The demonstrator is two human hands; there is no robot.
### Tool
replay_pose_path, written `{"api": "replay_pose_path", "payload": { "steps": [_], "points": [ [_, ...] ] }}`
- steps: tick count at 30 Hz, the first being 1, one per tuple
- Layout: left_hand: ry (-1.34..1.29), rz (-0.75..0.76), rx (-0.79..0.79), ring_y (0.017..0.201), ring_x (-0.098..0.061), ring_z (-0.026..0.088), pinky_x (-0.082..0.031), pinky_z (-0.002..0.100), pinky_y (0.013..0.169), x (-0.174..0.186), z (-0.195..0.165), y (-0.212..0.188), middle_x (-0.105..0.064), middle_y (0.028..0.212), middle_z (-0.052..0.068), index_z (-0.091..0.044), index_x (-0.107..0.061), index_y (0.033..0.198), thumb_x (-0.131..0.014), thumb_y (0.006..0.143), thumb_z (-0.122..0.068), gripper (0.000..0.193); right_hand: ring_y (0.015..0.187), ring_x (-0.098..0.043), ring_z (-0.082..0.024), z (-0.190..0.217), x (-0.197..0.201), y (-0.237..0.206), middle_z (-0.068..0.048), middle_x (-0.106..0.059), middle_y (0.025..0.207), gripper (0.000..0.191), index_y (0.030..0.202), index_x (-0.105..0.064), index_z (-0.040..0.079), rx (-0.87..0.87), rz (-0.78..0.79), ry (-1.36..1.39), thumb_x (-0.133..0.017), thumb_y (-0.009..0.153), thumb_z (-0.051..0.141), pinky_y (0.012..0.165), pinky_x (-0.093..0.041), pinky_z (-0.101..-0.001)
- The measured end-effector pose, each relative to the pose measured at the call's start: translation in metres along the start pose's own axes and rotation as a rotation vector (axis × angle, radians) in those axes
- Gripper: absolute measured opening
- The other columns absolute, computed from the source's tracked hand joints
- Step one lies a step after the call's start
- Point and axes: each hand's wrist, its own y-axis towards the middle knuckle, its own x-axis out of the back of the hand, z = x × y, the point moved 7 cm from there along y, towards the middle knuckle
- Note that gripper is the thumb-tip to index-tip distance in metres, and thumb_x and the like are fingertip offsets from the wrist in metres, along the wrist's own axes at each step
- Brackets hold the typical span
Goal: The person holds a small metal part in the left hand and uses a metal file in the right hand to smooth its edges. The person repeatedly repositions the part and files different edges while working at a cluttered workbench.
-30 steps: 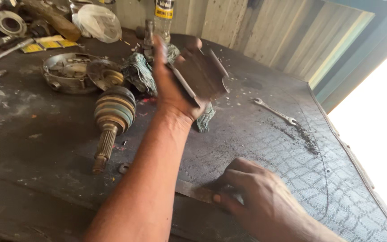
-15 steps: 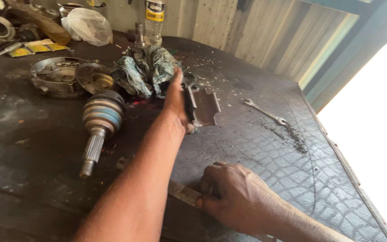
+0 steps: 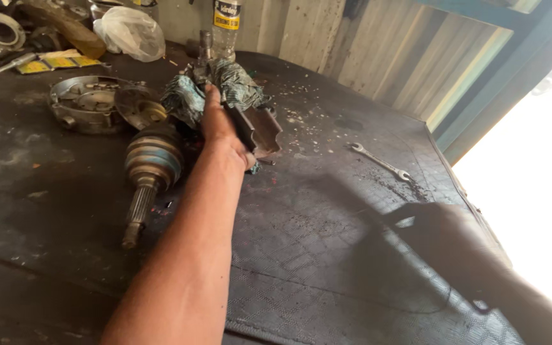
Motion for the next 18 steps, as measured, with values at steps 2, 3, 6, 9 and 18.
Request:
{"api": "replay_pose_path", "payload": {
  "steps": [2, 3, 6, 9, 18],
  "points": [
    [-0.014, -0.001, 0.017, 0.101, -0.071, 0.030, -0.054, 0.049, 0.080, 0.000, 0.002, -0.001, -0.073, 0.109, 0.013, -0.010, -0.064, 0.127, -0.039, 0.081, -0.087, 0.093, 0.077, -0.076, -0.018, -0.010, 0.010, 0.001, -0.004, -0.080, 0.096, 0.030, 0.131, -0.072, 0.033, 0.034, -0.089, -0.020, -0.062, 0.103, 0.035, 0.077, -0.064, -0.0331],
    [-0.020, 0.004, 0.024, 0.102, -0.071, 0.030, -0.052, 0.048, 0.081, -0.001, 0.002, 0.000, -0.073, 0.110, 0.014, -0.009, -0.064, 0.127, -0.038, 0.082, -0.088, 0.095, 0.073, -0.077, -0.018, -0.009, 0.011, -0.001, -0.004, -0.080, 0.092, 0.030, 0.131, -0.072, 0.032, 0.048, -0.138, -0.027, -0.062, 0.103, 0.036, 0.076, -0.064, -0.0321],
    [-0.106, 0.148, 0.067, 0.105, -0.071, 0.035, -0.057, 0.054, 0.087, -0.011, 0.001, -0.002, -0.074, 0.113, 0.019, -0.005, -0.063, 0.126, -0.034, 0.080, -0.087, 0.099, 0.082, -0.072, -0.010, 0.028, 0.006, -0.019, 0.008, -0.083, 0.105, 0.030, 0.122, -0.081, 0.033, 0.457, -0.160, 0.332, -0.072, 0.094, 0.034, 0.076, -0.064, -0.0330],
    [-0.074, 0.118, -0.007, 0.109, -0.072, 0.038, -0.057, 0.061, 0.091, -0.007, -0.007, -0.004, -0.072, 0.117, 0.020, -0.008, -0.062, 0.127, -0.033, 0.081, -0.083, 0.092, 0.075, -0.075, -0.010, 0.058, -0.016, -0.017, 0.004, -0.082, 0.099, 0.029, 0.117, -0.079, 0.034, 0.440, -0.045, 0.163, -0.065, 0.093, 0.028, 0.073, -0.065, -0.0315],
    [-0.164, 0.139, -0.126, 0.117, -0.065, 0.031, -0.050, 0.052, 0.097, -0.003, -0.016, 0.003, -0.071, 0.128, 0.010, -0.017, -0.066, 0.130, -0.037, 0.083, -0.083, 0.086, 0.070, -0.075, -0.018, 0.047, 0.026, 0.011, -0.005, -0.079, 0.104, 0.028, 0.121, -0.076, 0.030, 0.202, -0.130, 0.226, -0.066, 0.096, 0.023, 0.064, -0.063, -0.0343]
  ]
}}
